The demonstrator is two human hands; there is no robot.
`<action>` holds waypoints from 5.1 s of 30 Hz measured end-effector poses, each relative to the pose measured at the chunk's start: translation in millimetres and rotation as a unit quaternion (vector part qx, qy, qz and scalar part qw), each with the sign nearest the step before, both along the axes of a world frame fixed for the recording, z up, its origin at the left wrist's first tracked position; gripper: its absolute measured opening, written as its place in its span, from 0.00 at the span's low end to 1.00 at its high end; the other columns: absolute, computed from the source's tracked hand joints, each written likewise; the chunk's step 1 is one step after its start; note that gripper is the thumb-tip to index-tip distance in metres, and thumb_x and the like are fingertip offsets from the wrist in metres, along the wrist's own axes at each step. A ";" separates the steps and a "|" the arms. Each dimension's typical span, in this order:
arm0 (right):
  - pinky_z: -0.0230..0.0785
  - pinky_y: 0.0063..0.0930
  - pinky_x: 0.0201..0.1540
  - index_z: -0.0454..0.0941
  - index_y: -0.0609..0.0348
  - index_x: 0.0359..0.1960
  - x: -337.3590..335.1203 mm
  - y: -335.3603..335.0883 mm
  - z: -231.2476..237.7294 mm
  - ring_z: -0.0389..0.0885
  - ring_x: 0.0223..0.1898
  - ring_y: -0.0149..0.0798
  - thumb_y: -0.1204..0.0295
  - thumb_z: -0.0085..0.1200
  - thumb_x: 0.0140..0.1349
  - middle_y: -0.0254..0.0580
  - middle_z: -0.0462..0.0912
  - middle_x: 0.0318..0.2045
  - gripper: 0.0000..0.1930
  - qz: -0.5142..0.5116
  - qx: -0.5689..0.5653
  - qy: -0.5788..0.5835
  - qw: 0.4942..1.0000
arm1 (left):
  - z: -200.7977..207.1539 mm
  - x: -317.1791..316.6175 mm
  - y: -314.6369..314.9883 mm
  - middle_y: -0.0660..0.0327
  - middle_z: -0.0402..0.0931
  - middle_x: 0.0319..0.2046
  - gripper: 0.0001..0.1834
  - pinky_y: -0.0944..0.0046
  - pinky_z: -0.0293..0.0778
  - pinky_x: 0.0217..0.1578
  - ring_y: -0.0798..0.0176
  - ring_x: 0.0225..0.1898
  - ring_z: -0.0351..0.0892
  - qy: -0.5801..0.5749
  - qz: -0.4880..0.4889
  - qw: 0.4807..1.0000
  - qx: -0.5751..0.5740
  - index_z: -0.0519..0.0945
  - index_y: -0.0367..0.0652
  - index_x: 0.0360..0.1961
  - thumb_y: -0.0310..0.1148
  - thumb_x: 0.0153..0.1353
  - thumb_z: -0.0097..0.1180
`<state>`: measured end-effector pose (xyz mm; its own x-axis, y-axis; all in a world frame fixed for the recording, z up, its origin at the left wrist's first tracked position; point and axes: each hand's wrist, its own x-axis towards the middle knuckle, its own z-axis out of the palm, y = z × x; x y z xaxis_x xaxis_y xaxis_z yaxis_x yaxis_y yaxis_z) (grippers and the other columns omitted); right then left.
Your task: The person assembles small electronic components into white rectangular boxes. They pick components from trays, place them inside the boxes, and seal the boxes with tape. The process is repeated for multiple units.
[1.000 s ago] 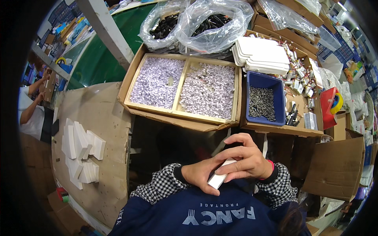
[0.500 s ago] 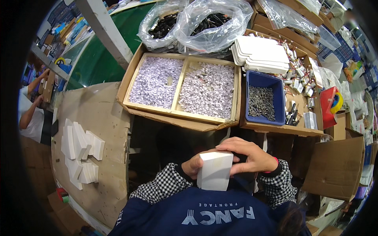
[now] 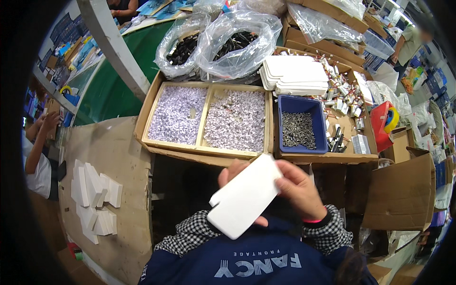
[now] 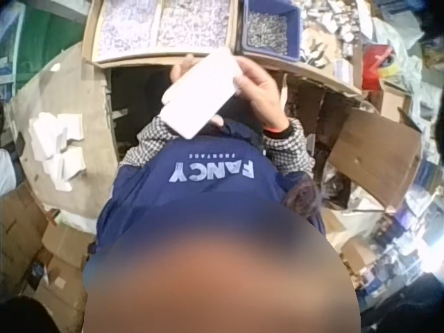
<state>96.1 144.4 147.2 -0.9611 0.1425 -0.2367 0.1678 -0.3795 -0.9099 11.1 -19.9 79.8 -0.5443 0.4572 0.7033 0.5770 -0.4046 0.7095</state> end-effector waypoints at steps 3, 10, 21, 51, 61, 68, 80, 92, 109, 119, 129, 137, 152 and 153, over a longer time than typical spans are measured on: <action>0.72 0.27 0.52 0.62 0.61 0.64 6.2 -23.9 -11.0 0.75 0.51 0.31 0.69 0.50 0.68 0.37 0.76 0.52 0.24 0.029 -0.117 -0.034 0.992 | 13.1 -1.0 -10.1 0.44 0.52 0.65 0.76 0.44 0.58 0.63 0.45 0.64 0.58 -0.035 -0.038 0.998 0.027 0.35 0.48 0.70 0.52 0.30 0.81; 0.75 0.20 0.39 0.73 0.61 0.55 21.9 7.5 -0.1 0.82 0.35 0.26 0.67 0.53 0.67 0.40 0.84 0.38 0.17 0.212 0.078 -0.093 0.970 | 21.8 -2.3 -6.3 0.51 0.65 0.46 0.53 0.52 0.70 0.49 0.54 0.49 0.70 -0.085 -0.086 0.993 -0.015 0.55 0.39 0.56 0.48 0.36 0.78; 0.73 0.34 0.44 0.83 0.52 0.42 43.6 222.4 22.3 0.81 0.43 0.43 0.77 0.50 0.56 0.39 0.81 0.42 0.13 -0.136 0.788 -0.093 0.593 | -5.8 2.2 0.8 0.57 0.64 0.52 0.58 0.54 0.67 0.57 0.58 0.57 0.67 -0.366 -0.382 0.828 -0.186 0.49 0.46 0.64 0.40 0.38 0.79; 0.67 0.34 0.53 0.70 0.61 0.37 68.2 178.5 120.5 0.77 0.48 0.47 0.80 0.53 0.57 0.48 0.76 0.56 0.07 -0.139 0.707 0.000 0.693 | -7.9 -2.8 -6.2 0.59 0.58 0.62 0.63 0.60 0.54 0.65 0.62 0.66 0.56 -0.404 -0.312 0.836 -0.202 0.49 0.43 0.69 0.36 0.36 0.81; 0.74 0.20 0.30 0.77 0.60 0.38 15.0 27.3 77.6 0.81 0.26 0.25 0.79 0.63 0.55 0.36 0.82 0.25 0.10 -0.122 0.493 0.148 0.849 | 13.2 5.5 1.1 0.52 0.67 0.51 0.54 0.52 0.67 0.55 0.48 0.52 0.68 -0.073 0.089 0.946 -0.302 0.61 0.42 0.61 0.45 0.34 0.79; 0.71 0.25 0.23 0.77 0.59 0.36 -14.8 -0.8 53.0 0.79 0.20 0.36 0.79 0.62 0.53 0.40 0.79 0.25 0.09 -0.044 0.626 0.181 0.757 | 12.9 4.0 0.0 0.52 0.70 0.48 0.51 0.52 0.68 0.49 0.48 0.49 0.70 0.055 0.183 0.939 -0.286 0.64 0.42 0.58 0.44 0.32 0.78; 0.72 0.24 0.31 0.81 0.63 0.36 7.0 84.4 51.6 0.81 0.26 0.35 0.74 0.58 0.60 0.45 0.82 0.27 0.06 -0.188 0.617 0.009 0.765 | 11.8 3.3 -3.1 0.52 0.68 0.46 0.55 0.52 0.67 0.50 0.47 0.48 0.68 -0.012 0.147 0.922 -0.359 0.61 0.41 0.60 0.40 0.29 0.80; 0.73 0.41 0.35 0.83 0.63 0.25 -6.2 210.9 13.6 0.81 0.27 0.54 0.55 0.56 0.54 0.55 0.80 0.19 0.19 -0.019 0.696 -0.236 0.678 | 6.0 6.1 1.5 0.51 0.64 0.49 0.55 0.54 0.66 0.52 0.49 0.51 0.67 -0.031 0.085 0.920 -0.382 0.58 0.43 0.61 0.40 0.32 0.79; 0.73 0.39 0.40 0.83 0.62 0.35 -1.7 216.3 21.9 0.82 0.35 0.51 0.52 0.66 0.48 0.52 0.83 0.29 0.24 0.120 0.662 -0.245 0.698 | 5.5 2.7 0.6 0.52 0.66 0.48 0.54 0.54 0.66 0.52 0.50 0.51 0.67 -0.060 0.053 0.922 -0.378 0.60 0.43 0.60 0.40 0.32 0.80; 0.69 0.38 0.37 0.77 0.60 0.28 -3.3 217.5 14.0 0.80 0.35 0.49 0.57 0.65 0.50 0.49 0.81 0.29 0.18 0.147 0.631 -0.185 0.739 | 2.7 2.1 -1.9 0.51 0.68 0.47 0.53 0.52 0.67 0.52 0.48 0.50 0.69 -0.092 0.043 0.929 -0.356 0.61 0.42 0.58 0.41 0.31 0.80; 0.71 0.35 0.35 0.80 0.61 0.37 -8.3 226.4 38.1 0.81 0.32 0.45 0.57 0.61 0.54 0.48 0.81 0.26 0.18 0.137 0.590 -0.242 0.758 | -2.6 2.1 -4.7 0.51 0.67 0.47 0.53 0.53 0.67 0.51 0.49 0.50 0.69 -0.132 0.031 0.929 -0.345 0.61 0.42 0.58 0.41 0.32 0.80; 0.73 0.39 0.42 0.80 0.64 0.41 -49.6 236.2 19.3 0.82 0.37 0.52 0.54 0.61 0.50 0.55 0.83 0.33 0.25 0.136 0.630 -0.189 0.741 | -0.4 2.2 -0.4 0.51 0.66 0.48 0.53 0.53 0.67 0.52 0.50 0.51 0.68 -0.110 0.016 0.926 -0.361 0.60 0.43 0.59 0.42 0.33 0.80; 0.75 0.29 0.31 0.78 0.61 0.42 -47.9 215.0 19.0 0.83 0.28 0.38 0.66 0.62 0.51 0.46 0.83 0.29 0.17 0.044 0.545 -0.199 0.813 | 10.3 -1.1 -12.5 0.52 0.64 0.52 0.56 0.56 0.67 0.55 0.54 0.54 0.68 -0.099 0.043 0.929 -0.355 0.58 0.41 0.62 0.40 0.34 0.80; 0.73 0.26 0.28 0.77 0.62 0.42 -43.9 215.5 22.0 0.81 0.26 0.33 0.68 0.61 0.52 0.43 0.82 0.27 0.16 0.021 0.553 -0.202 0.808 | 10.6 -1.5 -13.6 0.52 0.65 0.51 0.56 0.56 0.67 0.54 0.54 0.53 0.68 -0.096 0.048 0.929 -0.353 0.58 0.41 0.62 0.40 0.34 0.80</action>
<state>52.3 359.9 169.3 -0.8472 0.4502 -0.2821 0.5267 0.6423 -0.5568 9.7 -33.4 90.5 -0.6911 0.7105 0.1323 0.4219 0.2480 0.8720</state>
